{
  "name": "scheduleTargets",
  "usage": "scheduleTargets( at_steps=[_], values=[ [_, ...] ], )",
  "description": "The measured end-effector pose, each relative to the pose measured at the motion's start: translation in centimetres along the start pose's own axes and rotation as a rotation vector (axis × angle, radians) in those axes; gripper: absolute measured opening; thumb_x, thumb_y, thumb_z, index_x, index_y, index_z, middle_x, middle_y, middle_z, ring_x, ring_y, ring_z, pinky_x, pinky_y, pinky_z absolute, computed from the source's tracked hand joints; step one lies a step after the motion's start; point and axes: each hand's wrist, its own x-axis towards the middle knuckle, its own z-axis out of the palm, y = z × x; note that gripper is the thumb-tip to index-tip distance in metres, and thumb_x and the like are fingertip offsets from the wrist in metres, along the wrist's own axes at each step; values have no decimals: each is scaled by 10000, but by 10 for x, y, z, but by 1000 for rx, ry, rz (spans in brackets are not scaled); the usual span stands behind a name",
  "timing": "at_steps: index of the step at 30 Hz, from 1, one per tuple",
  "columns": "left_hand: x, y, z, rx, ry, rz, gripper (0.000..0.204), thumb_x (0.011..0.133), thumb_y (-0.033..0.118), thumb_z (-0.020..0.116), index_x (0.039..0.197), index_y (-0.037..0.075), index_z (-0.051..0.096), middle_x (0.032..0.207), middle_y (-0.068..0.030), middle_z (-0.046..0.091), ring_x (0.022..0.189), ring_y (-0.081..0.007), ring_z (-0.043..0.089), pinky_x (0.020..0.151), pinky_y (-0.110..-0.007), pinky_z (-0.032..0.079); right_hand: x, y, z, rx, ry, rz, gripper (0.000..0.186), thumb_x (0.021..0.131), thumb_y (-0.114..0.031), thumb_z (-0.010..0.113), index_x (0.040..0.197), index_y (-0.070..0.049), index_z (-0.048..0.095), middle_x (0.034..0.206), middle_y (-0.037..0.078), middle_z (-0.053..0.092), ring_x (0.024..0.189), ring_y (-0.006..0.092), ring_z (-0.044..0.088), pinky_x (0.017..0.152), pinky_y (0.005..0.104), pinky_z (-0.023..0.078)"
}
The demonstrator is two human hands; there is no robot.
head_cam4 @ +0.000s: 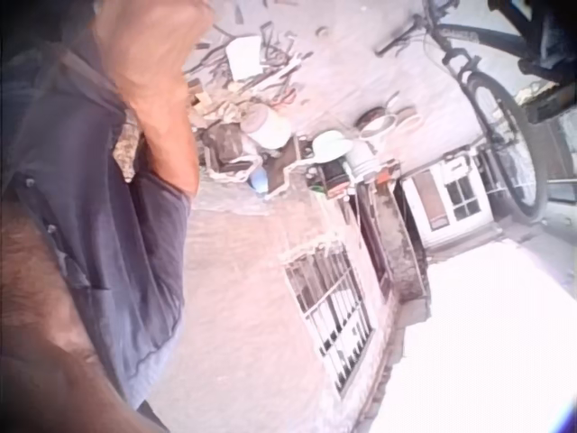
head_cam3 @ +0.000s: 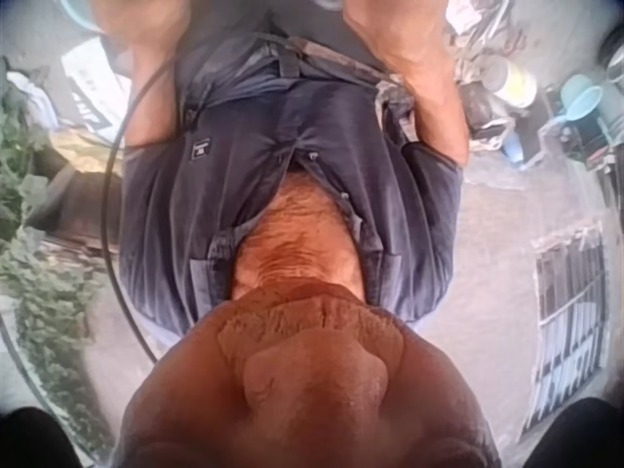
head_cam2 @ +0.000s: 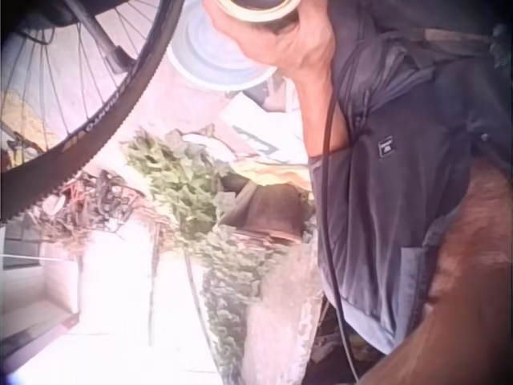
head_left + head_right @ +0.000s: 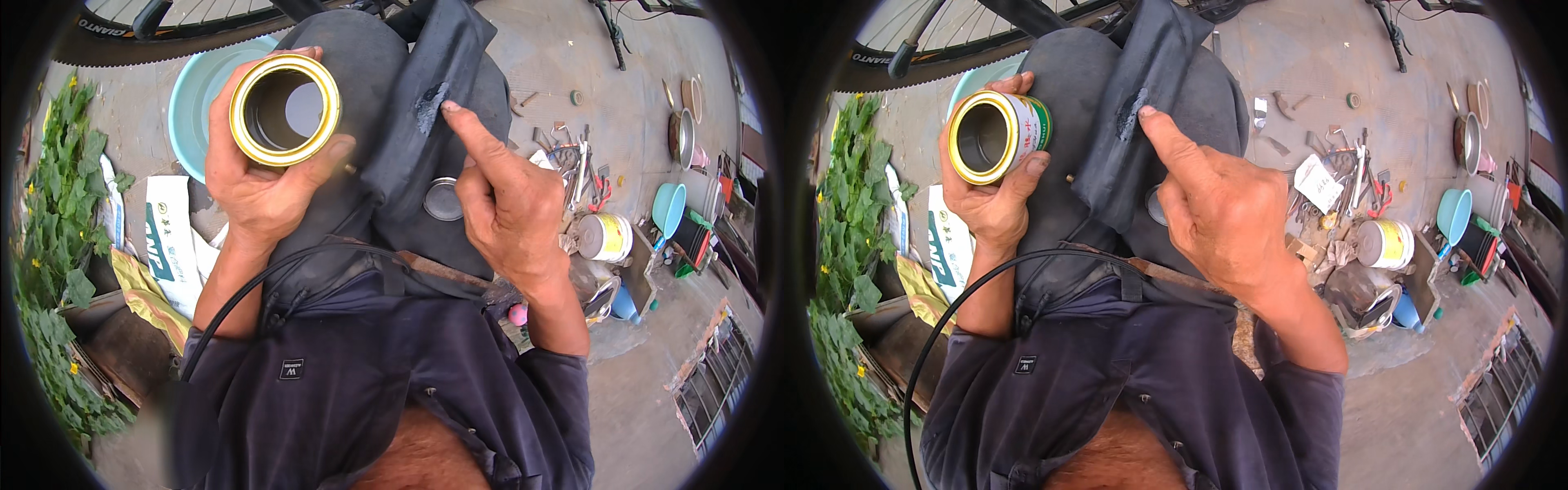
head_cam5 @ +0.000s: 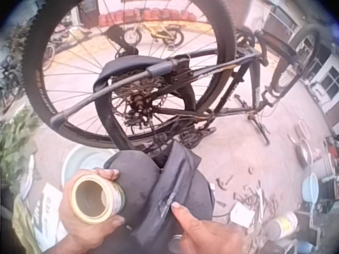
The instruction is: The person opens a can of rubber cement, applies it to a punctured bicycle inner tube, and then applies a patch to the tube. The person uses a small metal tool to open the can and their fingers to apply the cement.
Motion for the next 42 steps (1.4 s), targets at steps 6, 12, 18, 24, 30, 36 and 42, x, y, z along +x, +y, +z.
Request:
scheduleTargets(
  at_steps=[6,12,18,24,30,36,42],
  values=[
    [2,5,0,43,-26,-12,754,695,-49,830,1336,-85,435,1228,-233,628,1156,-295,629,995,-381,504,0,-4,-6,-7,35,-19,444,803,112,573,1204,-44,681,684,99,631,475,116,483,504,263,424],
    [2,5,0,47,-26,5,764,692,-48,832,1342,-81,432,1235,-226,628,1149,-279,632,987,-367,510,9,-1,-3,-29,-2,12,476,814,109,578,1245,-70,670,575,61,470,475,105,453,499,241,408],
    [1,4,0,35,-14,-11,777,688,-45,836,1347,-80,426,1239,-225,628,1141,-276,636,981,-365,514,11,-6,-3,20,-89,-52,535,767,119,589,1256,-82,674,570,64,453,476,120,463,501,243,410],
    [1,3,-1,40,-21,16,772,687,-42,838,1342,-83,431,1231,-225,633,1130,-271,642,974,-361,517,2,-1,-8,-46,-77,-40,564,733,133,585,1247,-77,682,581,74,481,473,156,480,506,261,427],
    [1,3,-2,52,-31,9,772,682,-41,841,1338,-84,435,1231,-225,633,1127,-268,643,972,-361,519,0,0,-7,-66,-58,-48,539,759,134,574,1245,-72,682,581,78,479,478,140,477,516,238,422],
    [1,2,0,22,-15,20,771,683,-49,839,1337,-87,434,1234,-227,628,1126,-273,643,974,-364,519,5,1,-5,-51,-18,-24,541,764,122,586,1262,-72,668,591,80,500,480,153,498,515,264,439],
    [1,3,-1,25,-26,12,776,687,-48,840,1342,-87,427,1245,-232,622,1121,-269,645,965,-359,525,13,-10,-11,-53,-94,-98,446,789,107,591,1192,-55,690,627,93,567,493,126,532,522,258,443]
  ],
)
